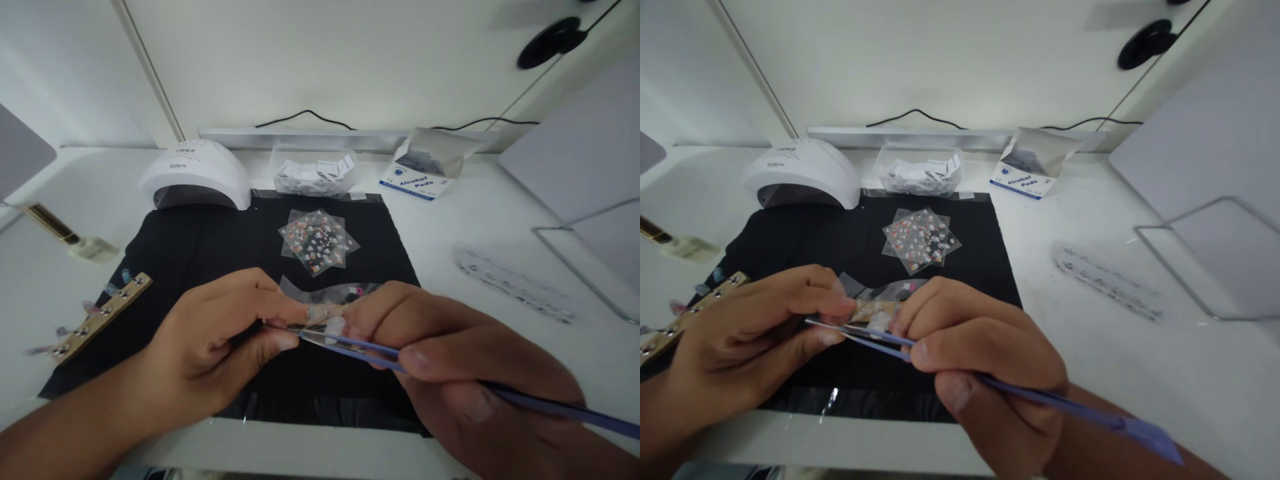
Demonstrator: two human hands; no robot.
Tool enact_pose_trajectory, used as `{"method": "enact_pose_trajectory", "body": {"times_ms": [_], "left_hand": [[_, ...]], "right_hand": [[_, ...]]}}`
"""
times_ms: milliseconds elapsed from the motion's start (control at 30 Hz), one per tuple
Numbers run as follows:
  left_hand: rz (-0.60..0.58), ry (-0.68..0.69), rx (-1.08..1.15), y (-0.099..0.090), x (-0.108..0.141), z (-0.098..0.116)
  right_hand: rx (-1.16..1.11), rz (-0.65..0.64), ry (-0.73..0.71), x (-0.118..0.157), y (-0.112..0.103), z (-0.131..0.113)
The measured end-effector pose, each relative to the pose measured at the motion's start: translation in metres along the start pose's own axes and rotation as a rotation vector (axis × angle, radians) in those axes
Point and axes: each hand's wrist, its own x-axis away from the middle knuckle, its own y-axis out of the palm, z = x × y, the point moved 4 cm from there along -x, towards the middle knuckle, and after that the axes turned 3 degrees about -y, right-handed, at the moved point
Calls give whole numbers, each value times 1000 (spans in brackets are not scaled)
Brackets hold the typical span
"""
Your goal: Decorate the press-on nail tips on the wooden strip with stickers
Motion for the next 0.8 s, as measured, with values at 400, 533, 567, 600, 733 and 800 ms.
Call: {"method": "enact_pose_trajectory", "body": {"times_ms": [400, 533, 567, 600, 733, 800], "left_hand": [[-14, -19, 0, -1, 1, 0], [-2, -2, 33, -1, 0, 0], [-1, -1, 39, -1, 0, 0], [-1, -4, 42, -1, 0, 0], [-6, -8, 52, 0, 0, 1], [-14, -3, 46, 1, 0, 1]], "right_hand": [[22, -18, -7, 2, -2, 0], [100, 4, 63, 11, -4, -1], [107, 10, 69, 12, -5, -1], [103, 11, 65, 13, -6, -2], [88, 9, 63, 13, -6, -2], [93, -2, 70, 12, -6, -1]]}}
